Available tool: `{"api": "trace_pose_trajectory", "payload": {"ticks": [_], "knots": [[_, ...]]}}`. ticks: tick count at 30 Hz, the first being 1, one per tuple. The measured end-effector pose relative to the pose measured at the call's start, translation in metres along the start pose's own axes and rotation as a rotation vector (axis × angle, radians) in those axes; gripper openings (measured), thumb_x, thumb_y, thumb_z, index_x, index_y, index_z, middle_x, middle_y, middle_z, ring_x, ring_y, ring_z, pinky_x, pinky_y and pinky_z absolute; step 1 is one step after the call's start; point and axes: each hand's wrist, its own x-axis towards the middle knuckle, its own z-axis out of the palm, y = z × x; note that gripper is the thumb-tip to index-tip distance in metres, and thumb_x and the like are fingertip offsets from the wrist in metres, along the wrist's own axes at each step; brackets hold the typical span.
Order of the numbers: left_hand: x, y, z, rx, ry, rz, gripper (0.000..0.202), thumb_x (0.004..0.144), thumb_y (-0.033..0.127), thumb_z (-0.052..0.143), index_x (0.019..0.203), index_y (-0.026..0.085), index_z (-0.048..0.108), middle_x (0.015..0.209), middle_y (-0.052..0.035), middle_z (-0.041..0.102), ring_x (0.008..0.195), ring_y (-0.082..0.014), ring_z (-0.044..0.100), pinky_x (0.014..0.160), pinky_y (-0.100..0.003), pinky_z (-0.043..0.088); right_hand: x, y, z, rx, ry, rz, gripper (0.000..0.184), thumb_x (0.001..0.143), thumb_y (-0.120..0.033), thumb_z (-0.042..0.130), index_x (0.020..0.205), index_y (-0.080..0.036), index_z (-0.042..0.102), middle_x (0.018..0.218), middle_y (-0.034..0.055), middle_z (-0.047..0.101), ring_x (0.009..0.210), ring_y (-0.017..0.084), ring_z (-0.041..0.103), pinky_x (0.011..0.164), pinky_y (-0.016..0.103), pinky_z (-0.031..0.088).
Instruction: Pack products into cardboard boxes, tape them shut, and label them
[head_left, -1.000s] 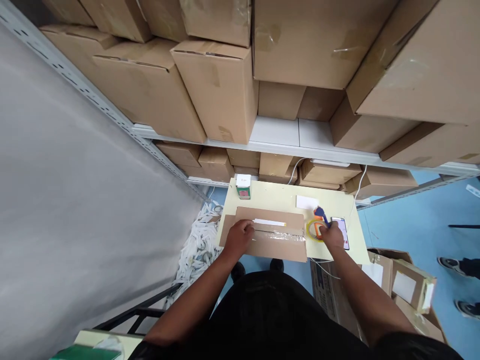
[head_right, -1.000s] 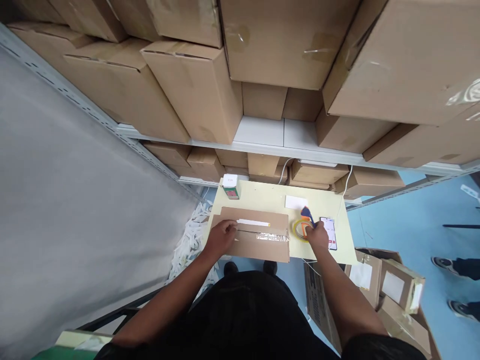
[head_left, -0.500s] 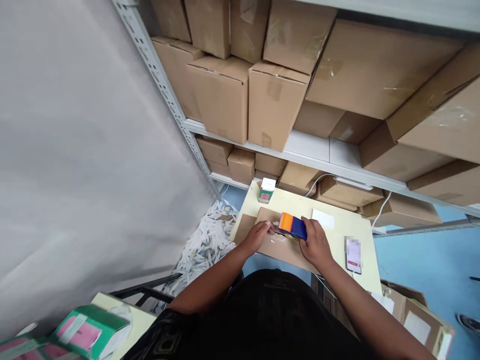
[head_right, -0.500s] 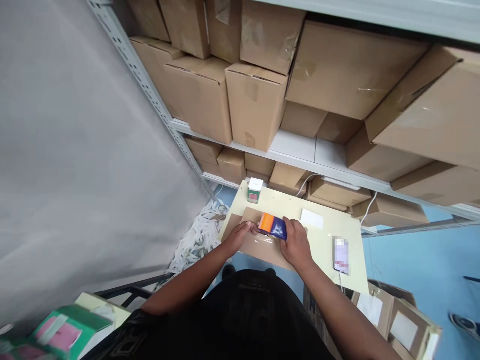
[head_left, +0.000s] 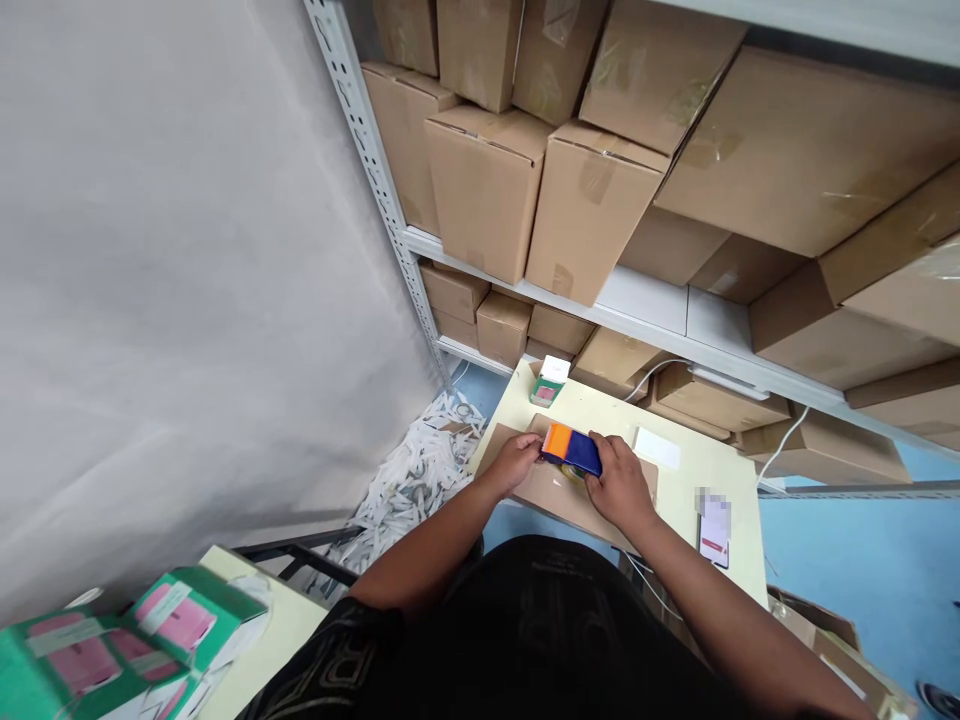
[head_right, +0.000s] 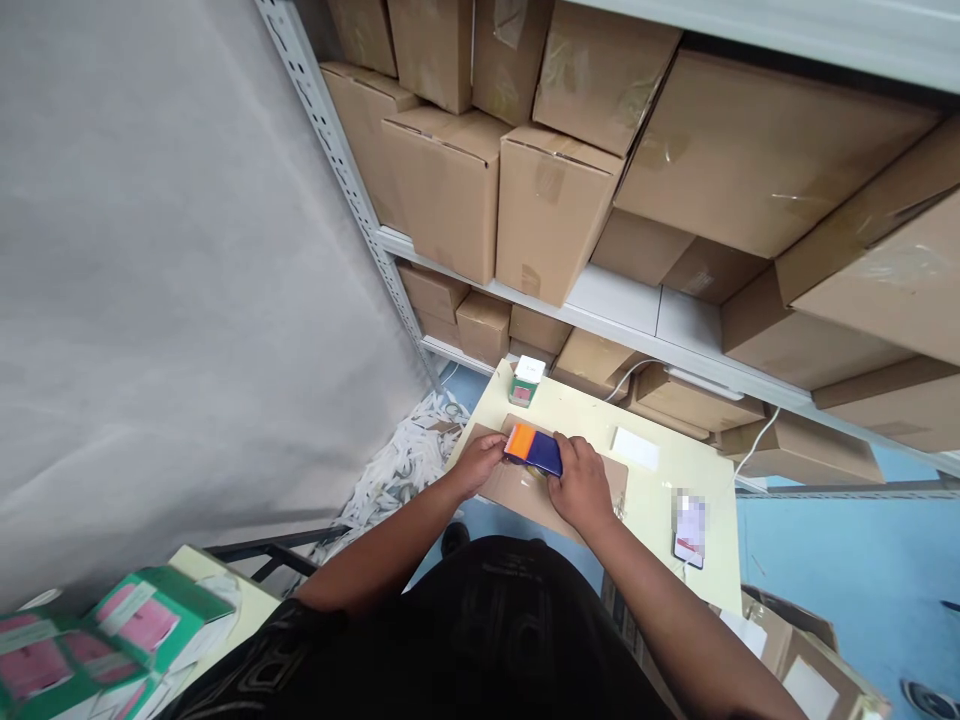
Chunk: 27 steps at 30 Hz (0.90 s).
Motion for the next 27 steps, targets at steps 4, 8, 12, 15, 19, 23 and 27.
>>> {"api": "trace_pose_trajectory", "payload": {"ticks": [4, 8, 12, 15, 19, 23, 27], "knots": [[0.003, -0.005, -0.002, -0.022, 0.063, -0.073, 0.024, 0.088, 0.038, 0.055, 0.077, 0.018, 0.063, 0.065, 0.0002, 0.062, 0.056, -0.0129, 0.056, 0.059, -0.025, 0.048, 0.003, -0.008, -0.001, -0.051, -0.032, 0.0, 0.066, 0.081, -0.02, 0.059, 0.146, -0.019, 0.047, 0.112, 0.0129, 0.058, 0.101, 0.032, 0.057, 0.092, 0.048, 0.05], [0.005, -0.009, -0.002, 0.029, 0.059, -0.167, 0.026, 0.093, 0.04, 0.053, 0.081, 0.018, 0.061, 0.061, 0.0004, 0.062, 0.045, -0.0118, 0.055, 0.047, -0.024, 0.045, 0.002, -0.01, -0.002, -0.069, -0.044, -0.016, 0.065, 0.081, -0.019, 0.059, 0.145, -0.017, 0.048, 0.114, 0.0129, 0.058, 0.102, 0.032, 0.057, 0.095, 0.047, 0.049], [0.005, -0.006, -0.003, 0.085, 0.044, -0.211, 0.029, 0.094, 0.042, 0.053, 0.082, 0.017, 0.061, 0.055, 0.0012, 0.06, 0.04, -0.011, 0.052, 0.041, -0.021, 0.038, -0.002, -0.007, -0.002, -0.067, -0.053, -0.039, 0.066, 0.082, -0.021, 0.059, 0.147, -0.017, 0.046, 0.113, 0.0133, 0.058, 0.102, 0.032, 0.056, 0.094, 0.048, 0.049], [0.005, 0.0, -0.006, 0.057, -0.01, -0.253, 0.03, 0.092, 0.047, 0.057, 0.086, 0.017, 0.062, 0.059, 0.0004, 0.063, 0.045, -0.0112, 0.057, 0.039, -0.018, 0.032, -0.005, -0.005, 0.0, -0.068, -0.047, -0.046, 0.068, 0.083, -0.022, 0.059, 0.149, -0.018, 0.044, 0.113, 0.0134, 0.058, 0.103, 0.033, 0.056, 0.093, 0.048, 0.048], [0.006, 0.002, -0.012, 0.022, -0.086, -0.212, 0.028, 0.088, 0.047, 0.062, 0.09, 0.018, 0.062, 0.068, 0.0004, 0.065, 0.052, -0.011, 0.061, 0.041, -0.017, 0.033, -0.005, -0.006, 0.002, -0.094, -0.036, -0.052, 0.071, 0.084, -0.023, 0.059, 0.152, -0.019, 0.041, 0.114, 0.0137, 0.058, 0.104, 0.033, 0.055, 0.093, 0.048, 0.047], [0.007, -0.005, -0.016, 0.115, -0.002, -0.156, 0.024, 0.091, 0.042, 0.057, 0.086, 0.019, 0.062, 0.056, 0.0033, 0.059, 0.046, -0.0112, 0.052, 0.045, -0.021, 0.036, 0.001, -0.011, 0.0, -0.137, -0.081, -0.071, 0.07, 0.084, -0.022, 0.059, 0.152, -0.019, 0.042, 0.111, 0.0131, 0.059, 0.102, 0.033, 0.056, 0.092, 0.046, 0.045], [0.01, -0.012, -0.023, 0.219, 0.106, -0.078, 0.023, 0.091, 0.04, 0.056, 0.087, 0.019, 0.065, 0.061, 0.0029, 0.061, 0.053, -0.0133, 0.053, 0.055, -0.025, 0.041, 0.009, -0.016, -0.006, -0.166, -0.15, -0.081, 0.067, 0.083, -0.024, 0.063, 0.148, -0.018, 0.048, 0.109, 0.013, 0.06, 0.102, 0.032, 0.056, 0.091, 0.044, 0.044]]}}
